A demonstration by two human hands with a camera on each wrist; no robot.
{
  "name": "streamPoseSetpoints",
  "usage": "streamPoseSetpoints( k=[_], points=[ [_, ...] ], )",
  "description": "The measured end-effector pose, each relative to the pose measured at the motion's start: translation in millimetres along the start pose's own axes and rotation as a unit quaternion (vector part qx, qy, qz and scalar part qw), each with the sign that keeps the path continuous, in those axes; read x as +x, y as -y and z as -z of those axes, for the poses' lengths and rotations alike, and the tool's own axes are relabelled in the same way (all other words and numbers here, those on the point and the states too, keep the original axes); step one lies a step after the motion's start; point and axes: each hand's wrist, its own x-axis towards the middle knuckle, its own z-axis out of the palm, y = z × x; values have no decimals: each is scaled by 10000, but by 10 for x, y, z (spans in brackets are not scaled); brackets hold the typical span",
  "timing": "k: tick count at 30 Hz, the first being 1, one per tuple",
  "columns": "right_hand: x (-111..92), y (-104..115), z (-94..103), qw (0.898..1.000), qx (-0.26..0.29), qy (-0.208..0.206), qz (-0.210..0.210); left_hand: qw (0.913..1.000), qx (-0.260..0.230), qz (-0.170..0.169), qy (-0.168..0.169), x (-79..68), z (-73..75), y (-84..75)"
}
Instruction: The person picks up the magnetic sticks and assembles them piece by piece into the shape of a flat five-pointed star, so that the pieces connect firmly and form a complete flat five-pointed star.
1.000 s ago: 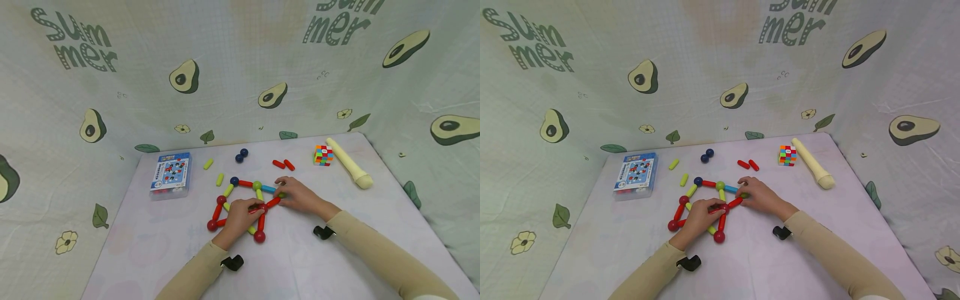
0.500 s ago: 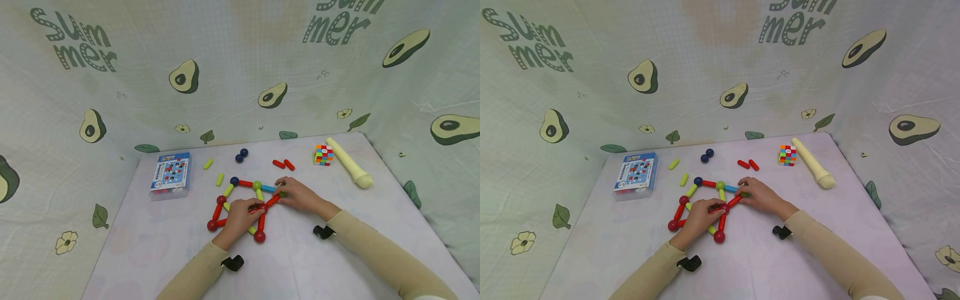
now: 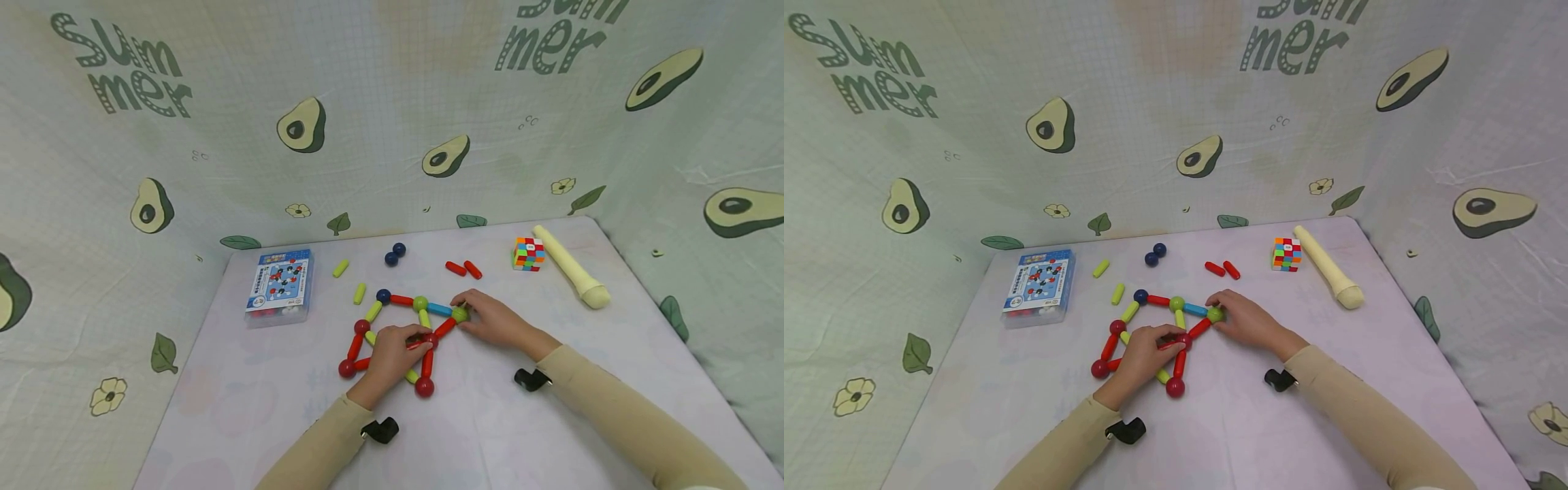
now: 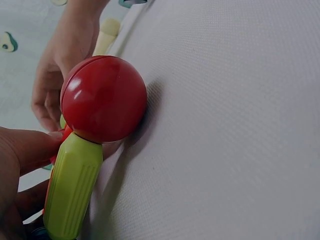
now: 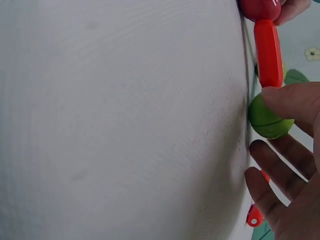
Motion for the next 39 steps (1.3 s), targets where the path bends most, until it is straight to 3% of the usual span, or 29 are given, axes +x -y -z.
streamPoseSetpoints(
  k=[15, 24, 32, 39],
  points=[
    [-1, -23, 17, 9999, 100, 110, -24, 9995, 311, 38, 63, -43, 42, -14],
    [157, 46, 2, 9981, 531, 263, -170, 9951, 943, -179, -239, -256, 218, 176],
    [390, 156, -29, 9943, 843, 611, -209, 9916, 1087, -169, -678, -437, 360, 314],
    [509, 235, -59, 9944, 615, 860, 23, 9889, 1368, -91, -572, -506, 437, 308]
  ],
)
